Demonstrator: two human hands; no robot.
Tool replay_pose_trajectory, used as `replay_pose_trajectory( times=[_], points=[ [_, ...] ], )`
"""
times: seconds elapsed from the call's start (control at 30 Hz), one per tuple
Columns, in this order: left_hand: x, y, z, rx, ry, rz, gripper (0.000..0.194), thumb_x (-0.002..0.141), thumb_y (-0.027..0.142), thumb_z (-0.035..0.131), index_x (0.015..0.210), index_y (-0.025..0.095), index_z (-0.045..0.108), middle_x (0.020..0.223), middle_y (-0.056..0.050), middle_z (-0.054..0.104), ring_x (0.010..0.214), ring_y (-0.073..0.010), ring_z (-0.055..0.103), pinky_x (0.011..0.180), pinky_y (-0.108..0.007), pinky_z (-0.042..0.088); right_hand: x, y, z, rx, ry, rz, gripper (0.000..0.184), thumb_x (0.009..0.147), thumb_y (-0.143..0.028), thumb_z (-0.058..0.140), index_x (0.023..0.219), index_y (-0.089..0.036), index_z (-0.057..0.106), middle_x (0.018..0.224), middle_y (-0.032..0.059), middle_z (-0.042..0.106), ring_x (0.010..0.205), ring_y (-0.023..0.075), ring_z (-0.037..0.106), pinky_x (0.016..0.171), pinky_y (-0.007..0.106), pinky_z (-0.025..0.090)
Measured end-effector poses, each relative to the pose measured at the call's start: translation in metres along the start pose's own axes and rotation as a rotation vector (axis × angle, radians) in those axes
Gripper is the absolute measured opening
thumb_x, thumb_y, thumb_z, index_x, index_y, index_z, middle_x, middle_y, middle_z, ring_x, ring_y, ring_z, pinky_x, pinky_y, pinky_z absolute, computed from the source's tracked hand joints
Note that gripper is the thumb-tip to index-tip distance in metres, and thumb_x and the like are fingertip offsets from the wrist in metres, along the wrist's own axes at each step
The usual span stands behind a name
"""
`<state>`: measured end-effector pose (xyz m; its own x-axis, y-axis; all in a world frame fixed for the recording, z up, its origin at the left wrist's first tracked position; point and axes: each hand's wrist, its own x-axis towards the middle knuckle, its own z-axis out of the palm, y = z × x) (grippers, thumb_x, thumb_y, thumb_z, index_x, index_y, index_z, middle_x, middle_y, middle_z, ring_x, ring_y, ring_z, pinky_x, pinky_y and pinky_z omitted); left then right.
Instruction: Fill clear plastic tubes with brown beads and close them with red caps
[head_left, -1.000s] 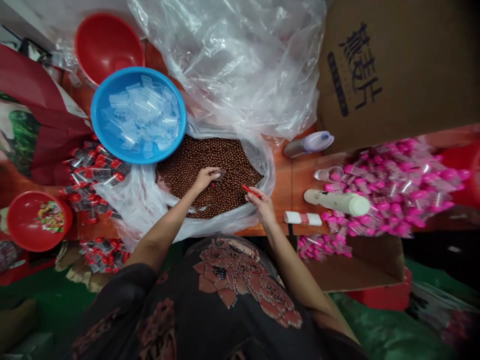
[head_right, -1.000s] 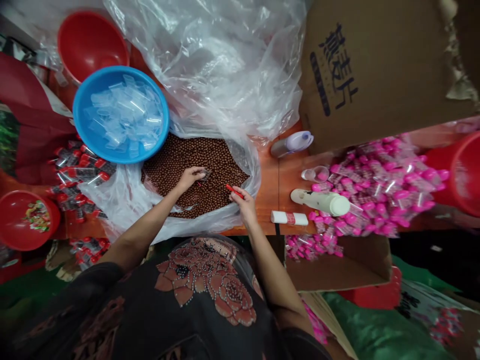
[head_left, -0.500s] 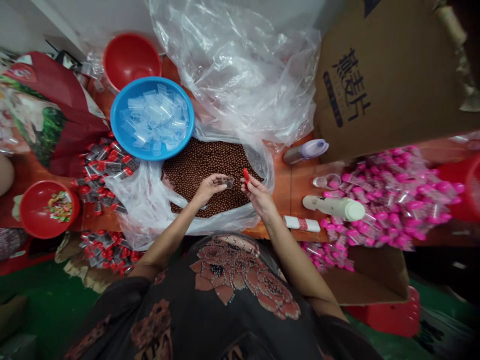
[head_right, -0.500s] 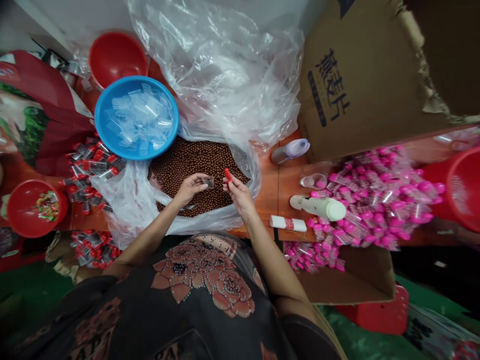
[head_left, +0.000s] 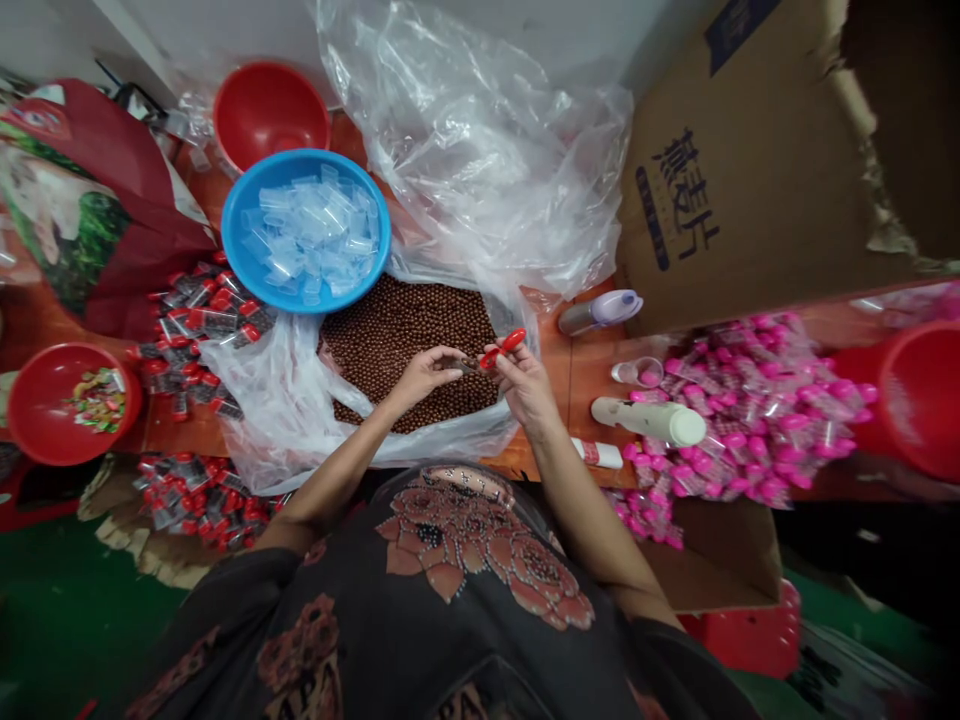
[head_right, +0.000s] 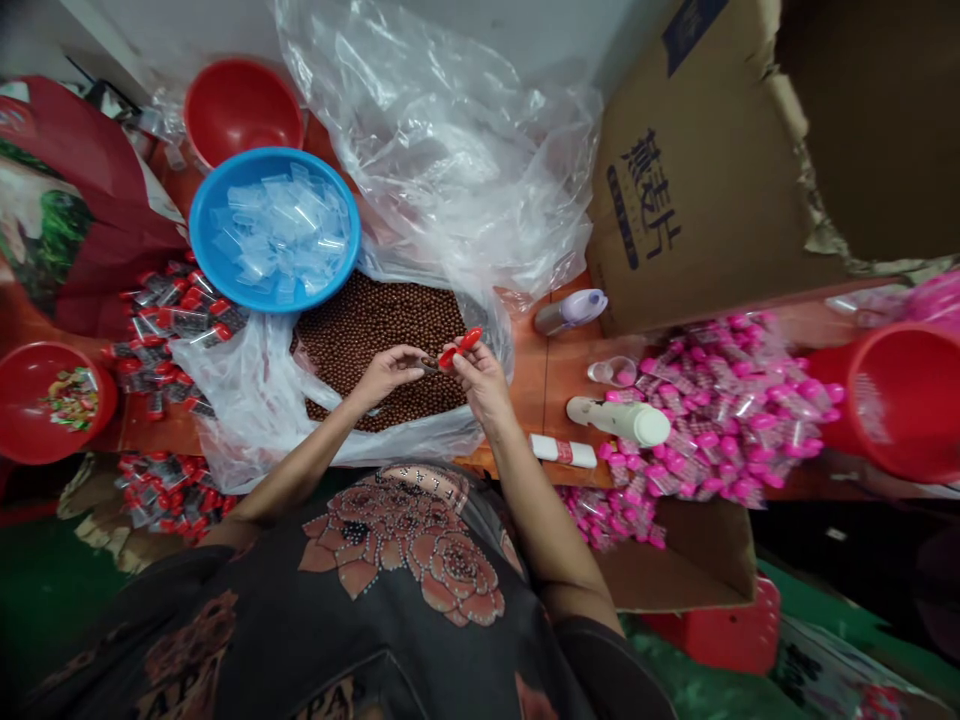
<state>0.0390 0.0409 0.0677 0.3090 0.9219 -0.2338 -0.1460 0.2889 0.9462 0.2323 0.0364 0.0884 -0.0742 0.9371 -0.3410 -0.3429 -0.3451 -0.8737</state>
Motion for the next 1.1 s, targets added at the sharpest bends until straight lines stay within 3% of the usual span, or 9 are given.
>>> replay_pose_trajectory(
  times=[0.13,0.37,0.53,0.73,0.8,0.97,1.1],
  points=[
    [-0.005,-0.002,0.008,0.025,-0.006,-0.011,0.032,0.074,0.027,0.074,0.104,0.018,0.069,0.102,-0.005,0.07,0.093,-0.0165,0.064,0.087,-0.03,0.048,-0.001,-0.002,-0.003,-0.076,0.034,-0.078,0.035,0.071,-0.042,0.078,0.101,-0.028,0.066,0.103,0.0005,0.071,0.094,0.0179,0.066,0.093,0.038,0.051],
    [-0.01,0.002,0.016,0.152,0.04,0.06,0.03,0.076,0.028,0.073,0.104,0.018,0.072,0.106,-0.007,0.071,0.097,-0.0194,0.064,0.091,-0.033,0.048,-0.017,-0.002,0.006,-0.502,-0.02,-0.275,0.023,0.081,-0.037,0.07,0.104,-0.034,0.073,0.103,0.0001,0.069,0.099,0.0192,0.062,0.097,0.039,0.046],
    [-0.012,0.002,0.021,0.18,0.074,0.073,0.026,0.074,0.023,0.073,0.1,0.017,0.074,0.1,-0.006,0.071,0.092,-0.0186,0.064,0.088,-0.032,0.048,-0.019,0.007,0.003,-0.723,-0.047,-0.429,0.029,0.09,-0.034,0.06,0.117,-0.041,0.066,0.104,-0.0002,0.067,0.099,0.0187,0.061,0.093,0.039,0.047],
    [-0.017,0.002,0.026,0.18,0.119,0.08,0.023,0.072,0.018,0.071,0.095,0.017,0.074,0.096,-0.005,0.07,0.093,-0.0174,0.063,0.091,-0.032,0.046,-0.017,0.014,-0.009,-0.965,-0.179,-0.606,0.037,0.097,-0.028,0.048,0.132,-0.034,0.055,0.107,0.0039,0.066,0.1,0.019,0.059,0.088,0.04,0.048],
    [-0.019,0.002,0.028,0.141,0.147,0.052,0.021,0.071,0.018,0.072,0.092,0.016,0.073,0.094,-0.004,0.07,0.09,-0.0167,0.063,0.089,-0.031,0.046,-0.018,0.016,-0.009,-1.044,-0.214,-0.63,0.042,0.096,-0.031,0.049,0.139,-0.033,0.049,0.113,0.006,0.064,0.106,0.0209,0.058,0.091,0.042,0.048],
    [-0.018,0.005,0.038,-0.092,0.221,-0.095,0.028,0.067,0.025,0.077,0.091,0.015,0.068,0.087,-0.002,0.068,0.078,-0.0132,0.063,0.077,-0.026,0.049,-0.018,0.026,-0.007,-1.176,-0.266,-0.62,0.079,0.087,-0.042,0.062,0.152,-0.023,0.022,0.143,0.0151,0.045,0.132,0.0297,0.044,0.106,0.051,0.04],
    [-0.015,0.009,0.041,-0.248,0.234,-0.254,0.041,0.072,0.05,0.073,0.093,0.015,0.064,0.086,-0.003,0.068,0.073,-0.0123,0.062,0.065,-0.022,0.048,-0.018,0.027,-0.007,-1.148,-0.204,-0.611,0.071,0.084,-0.035,0.065,0.145,-0.021,0.032,0.135,0.0141,0.052,0.124,0.0288,0.05,0.103,0.05,0.042]
  ],
)
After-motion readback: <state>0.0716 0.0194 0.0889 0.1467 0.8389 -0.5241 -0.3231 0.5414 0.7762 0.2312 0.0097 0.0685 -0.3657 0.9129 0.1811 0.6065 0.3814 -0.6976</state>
